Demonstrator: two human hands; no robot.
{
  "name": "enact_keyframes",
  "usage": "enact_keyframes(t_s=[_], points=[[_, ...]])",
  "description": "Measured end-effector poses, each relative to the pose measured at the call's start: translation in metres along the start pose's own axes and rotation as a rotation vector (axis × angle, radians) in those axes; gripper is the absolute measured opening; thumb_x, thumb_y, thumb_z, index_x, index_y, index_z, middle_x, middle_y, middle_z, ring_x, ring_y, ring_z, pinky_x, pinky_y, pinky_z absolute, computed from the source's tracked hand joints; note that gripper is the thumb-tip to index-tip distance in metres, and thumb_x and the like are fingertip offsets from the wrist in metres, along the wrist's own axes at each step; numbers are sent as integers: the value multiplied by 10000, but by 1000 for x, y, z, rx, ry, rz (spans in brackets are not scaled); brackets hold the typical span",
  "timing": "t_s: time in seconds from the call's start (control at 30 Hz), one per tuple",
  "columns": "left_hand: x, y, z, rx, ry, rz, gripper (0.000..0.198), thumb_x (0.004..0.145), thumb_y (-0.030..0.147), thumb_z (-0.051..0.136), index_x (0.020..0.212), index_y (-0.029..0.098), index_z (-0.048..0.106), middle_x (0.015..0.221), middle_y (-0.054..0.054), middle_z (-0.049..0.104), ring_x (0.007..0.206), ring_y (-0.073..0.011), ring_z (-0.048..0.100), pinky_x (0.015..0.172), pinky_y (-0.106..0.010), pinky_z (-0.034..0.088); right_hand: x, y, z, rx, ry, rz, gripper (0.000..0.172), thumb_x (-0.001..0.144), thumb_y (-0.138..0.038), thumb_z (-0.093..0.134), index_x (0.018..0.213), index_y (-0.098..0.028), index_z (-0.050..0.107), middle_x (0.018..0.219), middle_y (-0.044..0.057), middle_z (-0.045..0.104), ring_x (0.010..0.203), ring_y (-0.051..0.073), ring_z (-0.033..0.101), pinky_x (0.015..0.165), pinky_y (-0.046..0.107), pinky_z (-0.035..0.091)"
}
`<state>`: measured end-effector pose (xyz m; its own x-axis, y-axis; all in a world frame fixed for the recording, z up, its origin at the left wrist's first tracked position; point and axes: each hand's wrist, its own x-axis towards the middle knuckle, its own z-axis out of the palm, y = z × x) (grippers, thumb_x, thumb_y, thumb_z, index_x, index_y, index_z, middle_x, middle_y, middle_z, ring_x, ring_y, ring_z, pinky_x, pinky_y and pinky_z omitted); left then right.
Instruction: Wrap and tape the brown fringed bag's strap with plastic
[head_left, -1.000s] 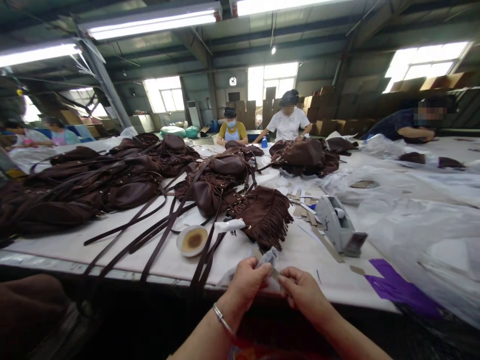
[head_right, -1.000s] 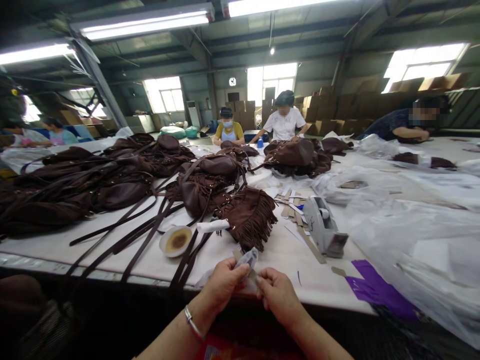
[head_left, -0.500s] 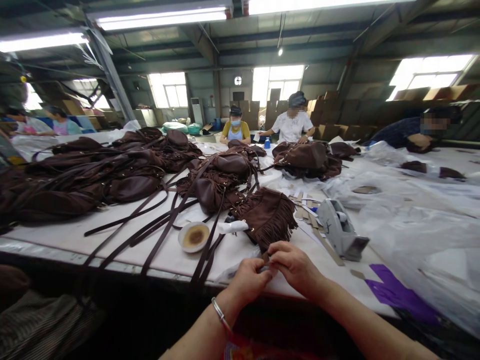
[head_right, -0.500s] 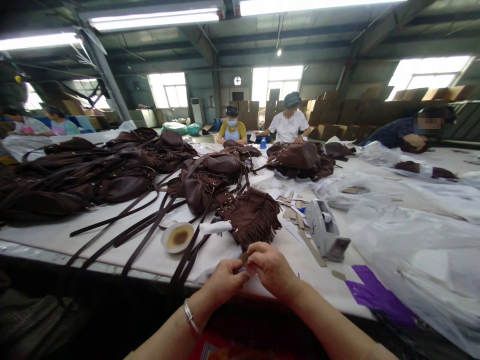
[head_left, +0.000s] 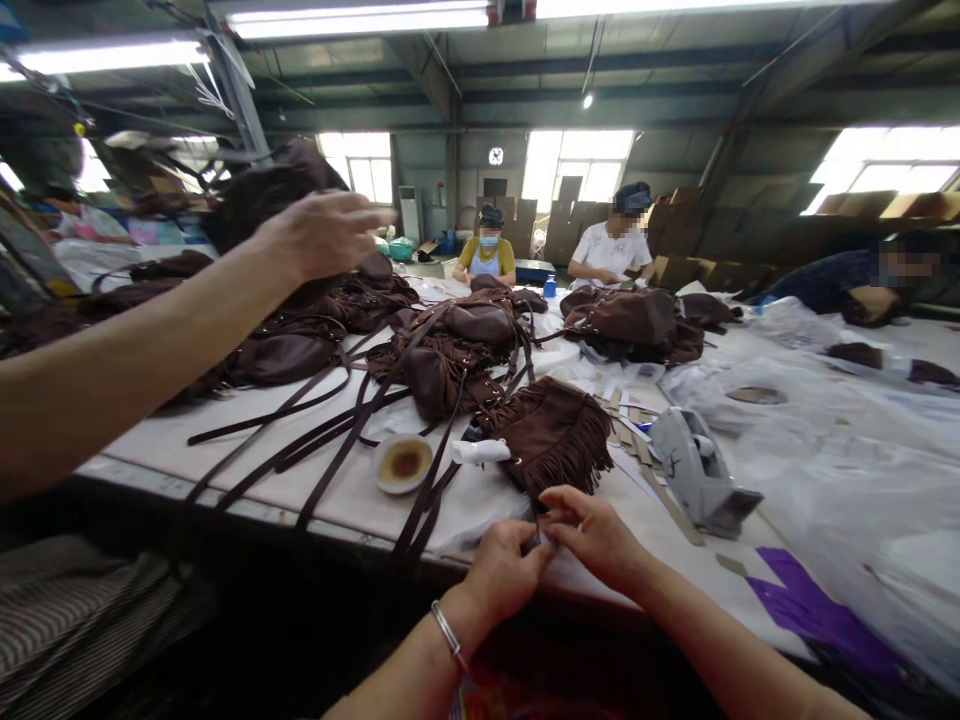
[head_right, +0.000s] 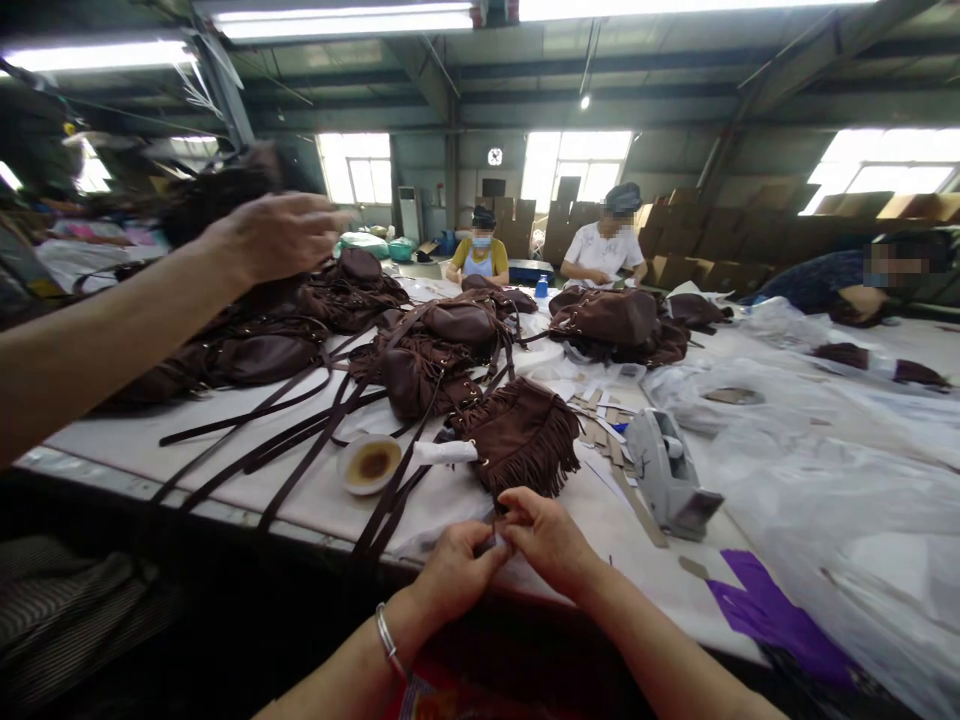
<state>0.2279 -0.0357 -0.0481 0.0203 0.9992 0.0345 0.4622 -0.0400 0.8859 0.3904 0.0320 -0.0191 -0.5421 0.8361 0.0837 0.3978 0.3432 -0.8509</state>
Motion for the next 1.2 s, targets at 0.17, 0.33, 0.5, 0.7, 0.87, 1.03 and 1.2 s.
enact_keyframes(t_s=[0.17,0.33,0.5,0.7,0.87,1.03,1.2], points=[[3,0,-3,-63,-61,24,307,848,346,582,601,171,532,613,38,489,631,-118,432,601,-273,278,12,-18,-20,-437,-173,-348,149,890,-151,590,810,-211,700,850,26,678,813,169,603,742,289,418],[4,1,-7,-81,-58,-27,345,832,370,583,567,180,470,573,54,411,599,-110,367,567,-274,247,13,-23,-15,-850,-136,-589,154,915,-163,608,768,-192,642,808,40,626,765,192,513,698,331,335],[5,-5,-8,-66,-48,-13,394,832,355,578,531,188,386,545,61,346,585,-103,324,552,-273,219,-4,-11,1,-991,-91,-688,118,889,-136,615,780,-180,620,792,52,606,740,213,463,692,357,324],[6,-9,-4,-33,-75,22,387,841,352,587,543,186,405,550,58,371,575,-101,339,550,-272,219,5,-19,-15,-810,-360,-482,189,936,-141,537,810,-166,675,847,56,638,789,178,554,714,288,401],[4,-10,0,43,-65,77,337,837,305,583,568,189,417,572,45,421,580,-105,383,565,-279,232,32,-38,-20,-836,-498,-286,105,843,-134,642,788,-179,720,837,42,675,815,173,619,664,249,400],[2,-9,0,59,-65,93,285,835,302,588,595,186,485,607,21,503,593,-116,430,567,-276,257,36,-48,-16,-951,-557,-265,103,802,-154,677,846,-204,755,915,58,685,820,194,635,612,265,377],[-1,-2,-5,82,-82,101,210,847,306,583,683,175,603,653,-6,587,617,-135,478,586,-274,288,23,-40,-15,-1029,-527,-328,140,758,-69,659,739,-187,733,801,56,666,736,187,609,597,282,370]])
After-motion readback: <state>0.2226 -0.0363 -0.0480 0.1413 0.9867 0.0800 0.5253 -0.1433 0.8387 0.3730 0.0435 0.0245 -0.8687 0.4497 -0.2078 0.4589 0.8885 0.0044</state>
